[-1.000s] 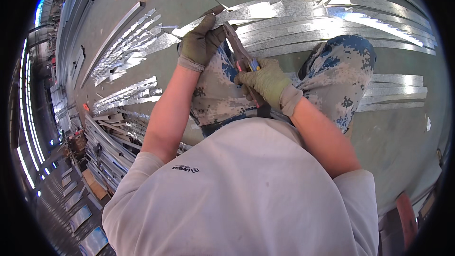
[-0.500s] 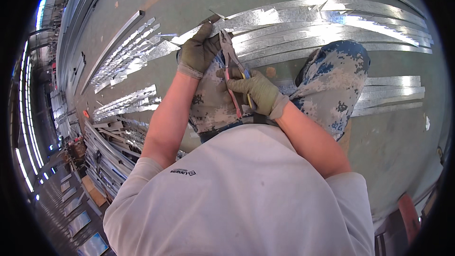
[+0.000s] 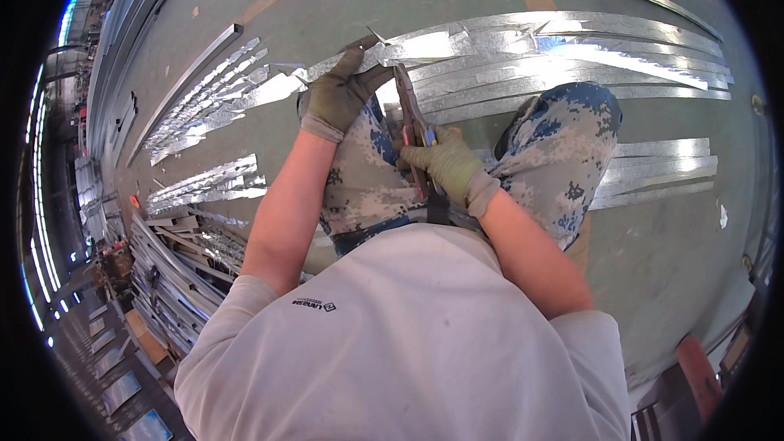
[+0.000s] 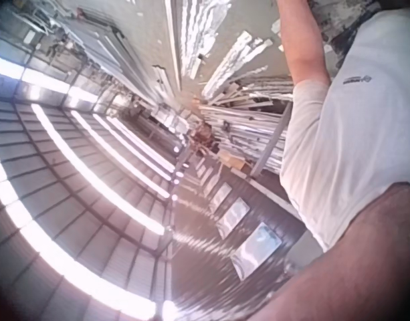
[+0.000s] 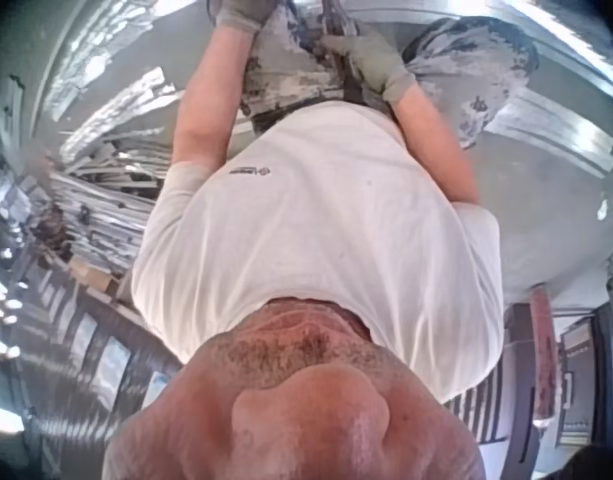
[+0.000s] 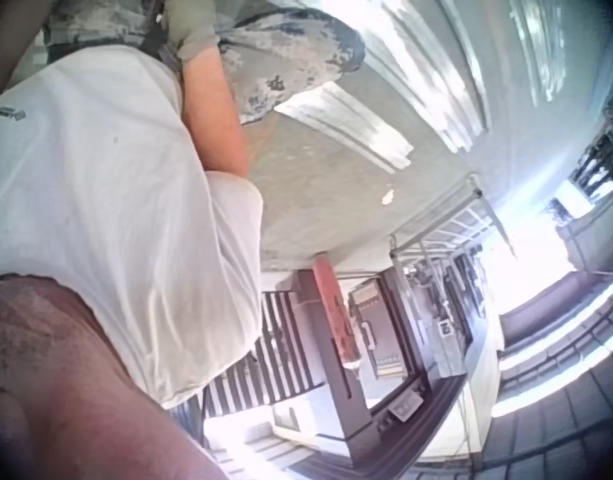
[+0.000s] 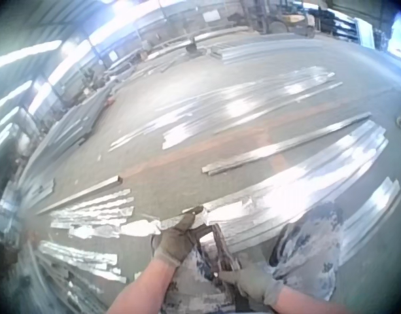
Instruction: The person sits on the floor and uses tin snips to cut long metal strips into shorter pieces. They repeatedly pick up strips, position them, and cut sections off, placing the cut pieces on the floor.
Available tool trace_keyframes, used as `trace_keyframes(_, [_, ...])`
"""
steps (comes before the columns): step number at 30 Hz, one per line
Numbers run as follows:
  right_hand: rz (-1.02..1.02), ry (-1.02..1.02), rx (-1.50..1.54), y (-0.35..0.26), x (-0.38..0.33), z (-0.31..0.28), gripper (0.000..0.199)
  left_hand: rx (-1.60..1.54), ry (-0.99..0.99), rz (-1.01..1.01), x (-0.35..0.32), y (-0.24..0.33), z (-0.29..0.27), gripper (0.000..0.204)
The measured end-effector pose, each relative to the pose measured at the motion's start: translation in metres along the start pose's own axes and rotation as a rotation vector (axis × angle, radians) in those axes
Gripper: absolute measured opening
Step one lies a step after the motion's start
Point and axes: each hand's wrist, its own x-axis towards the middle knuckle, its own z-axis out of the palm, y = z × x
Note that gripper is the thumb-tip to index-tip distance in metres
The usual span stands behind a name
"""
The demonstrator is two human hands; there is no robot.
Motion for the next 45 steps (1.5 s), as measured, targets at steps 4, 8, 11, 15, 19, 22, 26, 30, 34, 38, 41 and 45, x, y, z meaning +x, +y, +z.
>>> trace_keyframes(4, [0.027,0.022,0.001,-0.003,0.000,0.004,0.042,0.006,0.014,0.009,-0.001,-0.002,0.001,0.045])
trace_keyframes(8, [0.013,0.012,-0.037,-0.006,0.000,0.004,0.041,0.026,0.024,0.017,-0.002,0.000,0.001,0.045])
trace_keyframes(11, [-0.004,0.049,-0.116,-0.005,0.002,0.007,0.043,0.011,0.033,0.015,-0.003,0.002,0.004,0.041])
trace_keyframes(15, [-0.048,0.073,-0.127,-0.003,0.002,0.011,0.037,0.016,0.048,0.023,-0.005,0.002,0.008,0.039])
trace_keyframes(19, [-0.057,0.118,-0.190,-0.008,-0.001,0.018,0.030,0.063,0.018,0.026,-0.007,0.004,0.012,0.042])
trace_keyframes(22, [-0.108,0.127,-0.134,-0.008,-0.004,0.026,0.028,0.071,0.039,0.031,-0.007,0.002,0.012,0.042])
trace_keyframes(26, [-0.050,0.027,0.132,-0.024,-0.022,0.041,0.036,0.060,0.068,0.033,-0.002,-0.001,0.001,0.041])
trace_keyframes(30, [-0.040,0.013,0.277,-0.016,-0.017,0.041,0.048,0.038,0.099,0.008,-0.004,0.001,0.011,0.042])
trace_keyframes(34, [-0.029,0.207,0.053,-0.012,-0.003,0.055,0.057,0.084,0.155,0.014,0.000,-0.001,0.010,0.041])
trace_keyframes(38, [-0.030,0.331,-0.194,-0.019,-0.001,0.067,0.065,0.148,0.162,0.013,0.003,-0.004,0.000,0.043])
trace_keyframes(41, [-0.198,0.500,-0.596,0.015,0.030,0.043,0.063,0.180,0.146,0.002,0.008,-0.005,0.008,0.045])
trace_keyframes(45, [-0.147,0.649,-1.054,-0.010,0.017,0.066,0.071,0.366,0.121,0.018,0.014,-0.014,-0.013,0.045])
